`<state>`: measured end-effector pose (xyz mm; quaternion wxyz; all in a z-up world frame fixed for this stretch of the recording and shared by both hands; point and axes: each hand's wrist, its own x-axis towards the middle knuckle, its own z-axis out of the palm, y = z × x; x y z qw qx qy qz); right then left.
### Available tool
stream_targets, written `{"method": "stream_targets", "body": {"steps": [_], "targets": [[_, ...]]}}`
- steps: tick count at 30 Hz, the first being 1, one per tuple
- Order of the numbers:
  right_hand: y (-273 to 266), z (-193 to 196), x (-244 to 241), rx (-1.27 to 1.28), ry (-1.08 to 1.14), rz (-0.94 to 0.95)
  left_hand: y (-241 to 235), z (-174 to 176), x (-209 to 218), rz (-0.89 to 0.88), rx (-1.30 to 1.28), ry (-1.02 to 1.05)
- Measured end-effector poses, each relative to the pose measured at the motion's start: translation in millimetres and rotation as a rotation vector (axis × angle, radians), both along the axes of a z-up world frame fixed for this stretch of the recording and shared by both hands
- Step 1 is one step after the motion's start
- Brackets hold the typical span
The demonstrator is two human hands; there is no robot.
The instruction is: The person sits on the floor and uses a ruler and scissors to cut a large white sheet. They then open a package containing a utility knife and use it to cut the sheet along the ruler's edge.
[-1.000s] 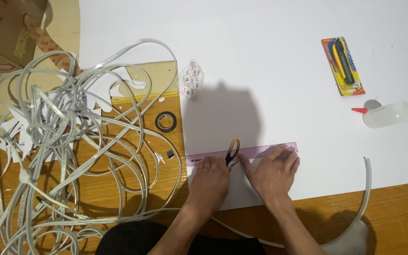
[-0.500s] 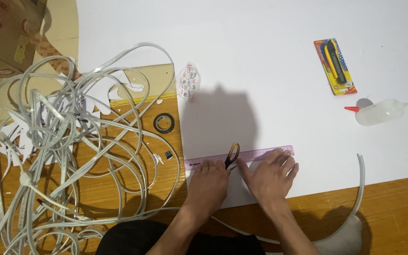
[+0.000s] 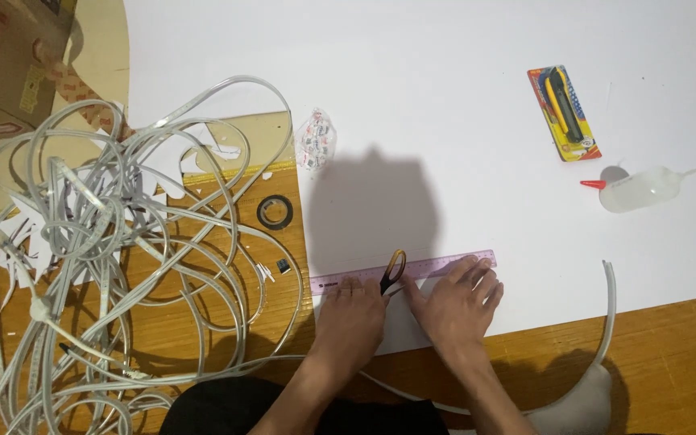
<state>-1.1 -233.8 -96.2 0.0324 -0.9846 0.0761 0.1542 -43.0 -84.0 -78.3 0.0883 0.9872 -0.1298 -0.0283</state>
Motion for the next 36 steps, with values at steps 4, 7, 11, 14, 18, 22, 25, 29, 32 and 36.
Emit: {"method": "stream_targets", "body": {"steps": [4, 7, 11, 14, 18, 22, 25, 29, 32, 36], "targets": [[-2, -3, 0, 0.033, 0.046, -0.031, -1, 11, 3, 0.03, 0.03, 0.081], [-2, -7, -2, 0.109, -0.035, -0.039, 0, 28, 7, 0.037, 0.001, 0.308], [-3, -9, -3, 0.096, -0.179, -0.014, 4, 28, 6, 0.051, -0.071, 0.253], [-3, -11, -3, 0.103, -0.095, -0.044, 2, 29, 9, 0.101, -0.053, 0.297], [-3, -22, -3, 0.076, -0.029, -0.067, -6, 51, 19, 0.2, 0.084, 0.531], [-1, -21, -3, 0.115, -0.093, -0.075, -5, 53, 19, 0.15, 0.102, 0.435], [0, -17, -1, 0.086, -0.08, -0.05, -5, 52, 20, 0.138, 0.114, 0.421], [1, -16, 1, 0.082, -0.03, -0.029, -5, 52, 19, 0.174, 0.026, 0.301], [1, -23, 0, 0.082, -0.05, -0.023, -5, 52, 19, 0.165, 0.004, 0.294], [3, -20, 1, 0.049, -0.029, -0.011, -6, 56, 19, 0.192, -0.023, 0.343]]}}
